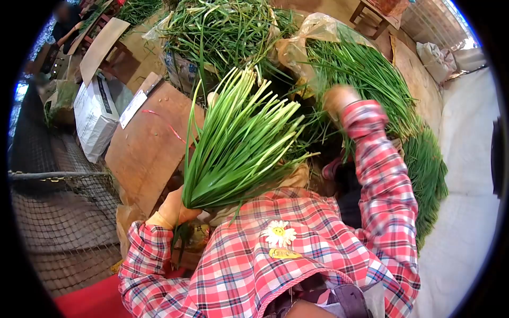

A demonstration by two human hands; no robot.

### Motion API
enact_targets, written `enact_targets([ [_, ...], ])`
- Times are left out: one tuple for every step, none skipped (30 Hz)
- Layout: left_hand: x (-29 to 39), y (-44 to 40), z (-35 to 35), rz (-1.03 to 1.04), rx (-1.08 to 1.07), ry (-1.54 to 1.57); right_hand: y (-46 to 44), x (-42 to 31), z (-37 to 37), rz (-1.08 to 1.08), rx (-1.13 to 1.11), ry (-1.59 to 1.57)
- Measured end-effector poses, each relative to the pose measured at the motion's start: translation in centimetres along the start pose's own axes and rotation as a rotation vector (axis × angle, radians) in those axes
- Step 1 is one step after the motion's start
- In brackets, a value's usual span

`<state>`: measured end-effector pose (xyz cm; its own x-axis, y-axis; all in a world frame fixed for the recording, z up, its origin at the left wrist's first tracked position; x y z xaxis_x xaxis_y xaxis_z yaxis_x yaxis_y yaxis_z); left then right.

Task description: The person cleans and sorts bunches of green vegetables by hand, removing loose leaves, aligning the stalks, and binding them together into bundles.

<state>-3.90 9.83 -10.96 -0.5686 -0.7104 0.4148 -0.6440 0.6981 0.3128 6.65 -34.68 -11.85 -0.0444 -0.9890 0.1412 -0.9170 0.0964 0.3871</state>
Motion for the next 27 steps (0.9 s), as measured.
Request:
enact_targets([
  [-0.2, 0.0, 0.1, 0.016, 0.002, 0.014, 1.7, -3.6, 2.1, -0.116, -0.181, -0.225],
  [-0.5, 0.4, 0.3, -0.010, 0.000, 0.016, 1.1, -4.1, 1.8, -0.046, -0.096, -0.379],
  [-0.4, 0.5, 0.2, -0.008, 0.006, 0.014, 0.7, -4.3, 1.5, 0.021, -0.014, -0.529],
  [-0.4, 0.8, 0.4, -0.024, -0.020, 0.021, 1.4, -4.8, -0.2, 0.007, 0.064, -0.721],
  [-0.4, 1.0, 0.5, -0.037, -0.051, 0.024, 2.3, -5.2, -1.8, -0.002, 0.143, -0.918],
  [-0.2, 0.8, 0.4, 0.018, -0.031, -0.001, 2.5, -6.5, -2.4, -0.130, 0.137, -1.175],
  [0.4, 0.5, -0.2, 0.004, -0.045, -0.013, 2.5, -8.1, -2.8, -0.232, 0.213, -1.266],
  [1.2, 0.4, -1.4, -0.043, -0.043, 0.095, 2.4, -9.5, -2.4, -0.210, 0.104, -1.102],
  [2.3, 0.1, -2.8, -0.091, -0.044, 0.204, 2.3, -10.4, -1.8, -0.184, -0.007, -0.939],
  [2.7, 0.0, -3.0, -0.066, -0.057, 0.119, 1.5, -10.3, -0.6, -0.146, -0.121, -0.799],
  [3.0, 0.0, -3.2, -0.100, -0.061, 0.200, 0.2, -9.7, 1.1, -0.107, -0.236, -0.663],
  [2.8, 0.3, -3.1, -0.098, -0.063, 0.268, -1.3, -7.2, 2.8, 0.016, -0.193, -0.718],
  [2.5, 0.6, -2.7, -0.100, -0.061, 0.338, -2.3, -4.1, 5.0, 0.013, 0.066, -0.890],
  [2.0, 1.0, -2.6, -0.191, -0.039, 0.526, -3.1, -1.7, 7.3, 0.052, 0.060, -0.963],
  [1.8, 1.1, -2.4, -0.180, -0.060, 0.513, -2.4, -0.7, 7.3, 0.091, 0.050, -1.038],
  [0.7, 1.2, -1.5, -0.288, -0.120, 0.652, -0.3, -0.3, 7.9, 0.260, 0.047, -1.460],
  [-0.1, 1.4, -0.8, -0.400, -0.179, 0.788, -0.1, -0.9, 9.0, 0.274, -0.098, -1.698],
  [-0.6, 1.7, -0.3, -0.505, -0.227, 0.899, 0.6, -2.5, 8.7, 0.212, -0.107, -1.718],
  [-0.6, 1.5, -0.3, -0.500, -0.237, 0.883, 1.4, -4.9, 8.1, 0.146, -0.115, -1.738],
  [-0.2, 1.0, -0.7, -0.418, -0.182, 0.877, 2.0, -7.7, 8.5, 0.034, -0.218, -1.704],
  [-0.2, 0.8, -0.7, -0.363, -0.157, 0.827, 2.0, -10.1, 9.4, -0.080, -0.316, -1.666],
  [-0.2, 0.6, -0.8, -0.311, -0.129, 0.775, 1.2, -10.6, 10.3, -0.089, -0.280, -1.669],
  [-1.1, 1.0, 0.1, -0.311, -0.143, 0.754, 0.1, -10.7, 10.9, -0.099, -0.244, -1.672],
  [-2.4, 1.8, 1.5, -0.398, -0.153, 0.900, -0.6, -9.4, 9.2, -0.017, -0.264, -1.386],
  [-2.2, 2.1, 1.8, -0.471, -0.208, 1.054, 0.0, -7.0, 9.6, 0.203, -0.147, -1.682],
  [-1.9, 2.6, 2.1, -0.555, -0.257, 1.200, 0.9, -4.7, 9.9, 0.396, 0.044, -1.970],
  [-1.7, 2.6, 2.2, -0.599, -0.281, 1.283, 1.5, -1.9, 11.0, 0.635, 0.137, -2.279],
])
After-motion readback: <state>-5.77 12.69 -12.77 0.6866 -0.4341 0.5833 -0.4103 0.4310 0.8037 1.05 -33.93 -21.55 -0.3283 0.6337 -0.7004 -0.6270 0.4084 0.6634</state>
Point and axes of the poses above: each hand's wrist, its own y-axis away from the middle knuckle, its own z-axis out of the palm, x = y × z, the point moved 7 cm from there along -y, towards the middle knuckle, and after that the axes turned 3 degrees about -y, right-handed, at the moved point
